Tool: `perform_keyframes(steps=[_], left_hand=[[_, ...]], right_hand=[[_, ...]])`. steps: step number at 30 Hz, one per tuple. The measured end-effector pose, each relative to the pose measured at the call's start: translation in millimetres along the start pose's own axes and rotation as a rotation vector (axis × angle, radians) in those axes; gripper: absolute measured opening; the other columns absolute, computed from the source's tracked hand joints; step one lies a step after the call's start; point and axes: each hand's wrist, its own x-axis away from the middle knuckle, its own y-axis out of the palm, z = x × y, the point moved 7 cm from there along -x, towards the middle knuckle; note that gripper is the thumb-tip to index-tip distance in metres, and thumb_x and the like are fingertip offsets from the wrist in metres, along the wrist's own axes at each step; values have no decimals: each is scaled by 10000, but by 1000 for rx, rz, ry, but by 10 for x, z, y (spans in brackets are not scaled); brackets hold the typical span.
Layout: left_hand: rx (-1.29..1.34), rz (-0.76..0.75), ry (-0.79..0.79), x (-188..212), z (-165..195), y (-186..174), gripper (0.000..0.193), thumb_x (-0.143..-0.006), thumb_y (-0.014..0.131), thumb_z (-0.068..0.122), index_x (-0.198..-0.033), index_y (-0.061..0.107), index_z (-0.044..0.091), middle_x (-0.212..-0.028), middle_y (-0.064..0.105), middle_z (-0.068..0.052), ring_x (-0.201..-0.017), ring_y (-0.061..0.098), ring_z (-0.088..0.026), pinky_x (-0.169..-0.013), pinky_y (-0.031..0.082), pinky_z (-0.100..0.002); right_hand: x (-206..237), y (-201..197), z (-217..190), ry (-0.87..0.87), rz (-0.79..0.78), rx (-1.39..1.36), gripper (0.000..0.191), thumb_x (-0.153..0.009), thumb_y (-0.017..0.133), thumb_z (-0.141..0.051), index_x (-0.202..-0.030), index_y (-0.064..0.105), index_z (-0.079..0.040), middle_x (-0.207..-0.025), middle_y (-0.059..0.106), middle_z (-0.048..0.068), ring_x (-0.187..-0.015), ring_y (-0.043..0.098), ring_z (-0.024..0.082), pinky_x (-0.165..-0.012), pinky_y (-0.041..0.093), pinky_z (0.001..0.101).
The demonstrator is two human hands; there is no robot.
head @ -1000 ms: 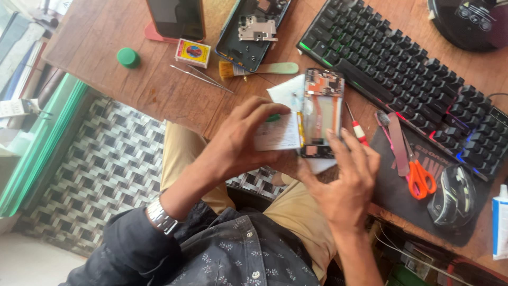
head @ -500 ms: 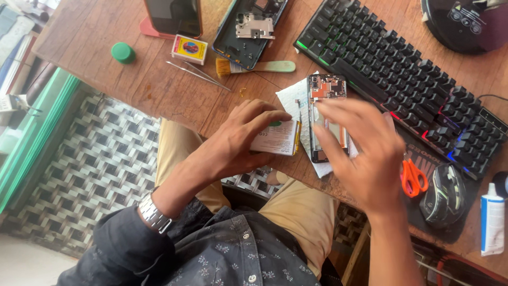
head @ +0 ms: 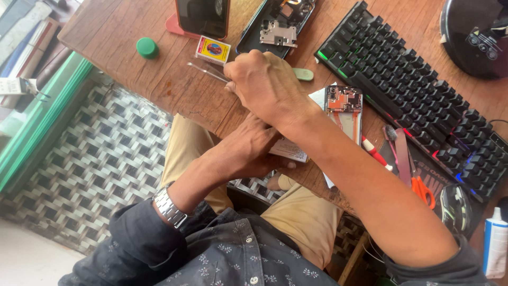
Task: The person removes a battery from a disassembled smartphone using a screwdriver and tweezers, then prepares a new battery by peeling off its protective film and applying adhesive. The person then places the new battery into the phone chassis.
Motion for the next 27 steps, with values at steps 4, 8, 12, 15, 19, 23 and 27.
perform_keyframes(steps=[4, 8, 12, 15, 19, 23, 27], left_hand=[[-147, 29, 22, -21, 62, -57, 875, -799, 858, 419, -1448, 469, -21, -1478, 467, -261, -1435, 316, -476, -1172, 231, -619], [-205, -80, -155, -44, 20, -43, 777, -746, 870, 399, -1376, 549, 78, -1338, 563, -120, -1271, 412, -393, -1046, 332, -549], [-195, -77, -131, -92, 55, -97, 782, -690, 889, 302, -1378, 568, 114, -1262, 579, -75, -1213, 452, -332, -1034, 372, -496], [-167, -98, -146, -81, 44, -120, 796, -647, 908, 292, -1358, 586, 133, -1262, 582, -66, -1219, 449, -335, -1038, 374, -484], [-232, -88, -113, -26, 91, -137, 769, -666, 921, 345, -1343, 616, 145, -1310, 570, -72, -1254, 437, -356, -1041, 356, -512], [-296, -105, -138, -5, 95, -78, 727, -678, 905, 347, -1336, 652, 169, -1330, 560, -69, -1248, 439, -350, -1056, 354, -515], [-291, -116, -180, 23, 71, -11, 712, -682, 882, 366, -1332, 673, 162, -1330, 562, -54, -1229, 440, -336, -1031, 346, -501]], right_hand=[[153, -213, -98, -74, 164, 10, 98, -905, 767, -99, -915, 722, -12, -897, 719, 148, -871, 709, 316, -799, 563, 420], [741, -643, 105, 111, 300, -279, 117, -992, 738, -75, -1069, 703, 4, -1011, 711, 111, -914, 703, 209, -814, 557, 348], [1668, -640, 312, 547, 454, -859, 106, -1005, 694, 11, -1048, 598, 0, -1063, 664, 138, -909, 624, 174, -825, 538, 316], [2198, -354, 254, 621, 592, -1169, 135, -1005, 652, 47, -1023, 544, -32, -1167, 712, 155, -1018, 711, 184, -961, 605, 332], [2699, 19, 182, 799, 666, -1233, 192, -973, 649, 30, -1114, 531, -27, -1106, 700, 145, -947, 693, 178, -910, 569, 321], [2866, 103, 100, 848, 586, -1039, 357, -1003, 618, -42, -1343, 510, -22, -1103, 657, 88, -937, 636, 118, -865, 531, 266], [2844, 35, 50, 916, 461, -638, 265, -1004, 696, -128, -1240, 650, -16, -1022, 645, 64, -840, 595, 134, -758, 502, 266]])
